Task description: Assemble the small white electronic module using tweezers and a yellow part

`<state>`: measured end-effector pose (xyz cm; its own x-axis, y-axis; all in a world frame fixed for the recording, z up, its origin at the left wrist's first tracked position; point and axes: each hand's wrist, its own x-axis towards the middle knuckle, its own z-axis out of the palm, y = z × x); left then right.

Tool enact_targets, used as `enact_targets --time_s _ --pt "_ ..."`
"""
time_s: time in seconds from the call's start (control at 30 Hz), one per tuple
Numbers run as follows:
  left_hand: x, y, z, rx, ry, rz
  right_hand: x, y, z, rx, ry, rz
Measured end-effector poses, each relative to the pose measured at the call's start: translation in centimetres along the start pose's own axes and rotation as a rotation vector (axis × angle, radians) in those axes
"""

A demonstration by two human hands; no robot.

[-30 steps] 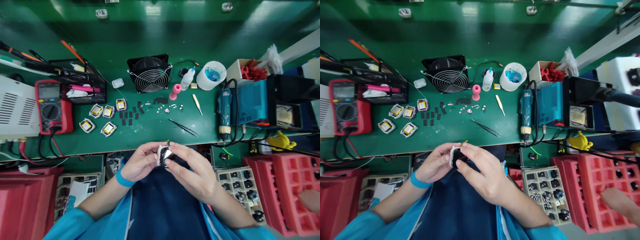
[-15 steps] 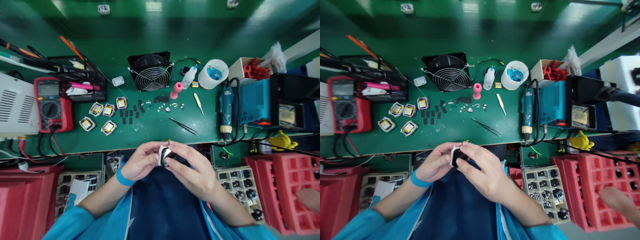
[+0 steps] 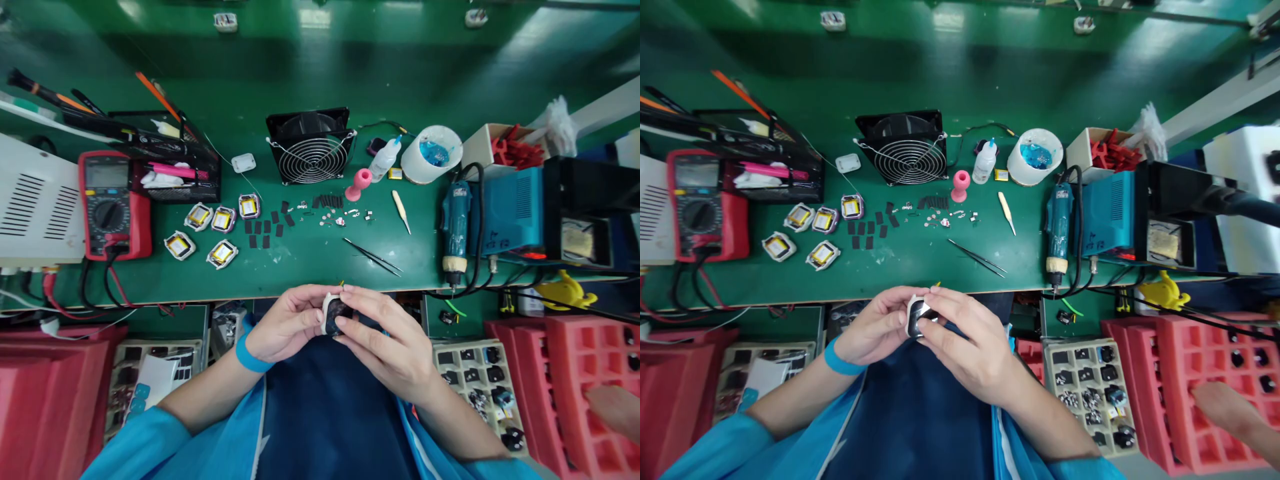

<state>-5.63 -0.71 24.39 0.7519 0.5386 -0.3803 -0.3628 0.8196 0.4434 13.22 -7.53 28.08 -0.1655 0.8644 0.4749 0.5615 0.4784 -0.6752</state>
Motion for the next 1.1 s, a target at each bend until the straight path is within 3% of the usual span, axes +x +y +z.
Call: enact_targets --time_s 0.87,1.1 --pt "-0.2 0.4 0.7 0.039 -0.042 0.036 -0.1 -0.7 -0.1 -0.02 -0.002 -0.05" --pt "0.0 0.7 0.0 -0.019 -0.13 -0.084 0.2 -1.1 -0.2 0.016 -0.014 -0.04"
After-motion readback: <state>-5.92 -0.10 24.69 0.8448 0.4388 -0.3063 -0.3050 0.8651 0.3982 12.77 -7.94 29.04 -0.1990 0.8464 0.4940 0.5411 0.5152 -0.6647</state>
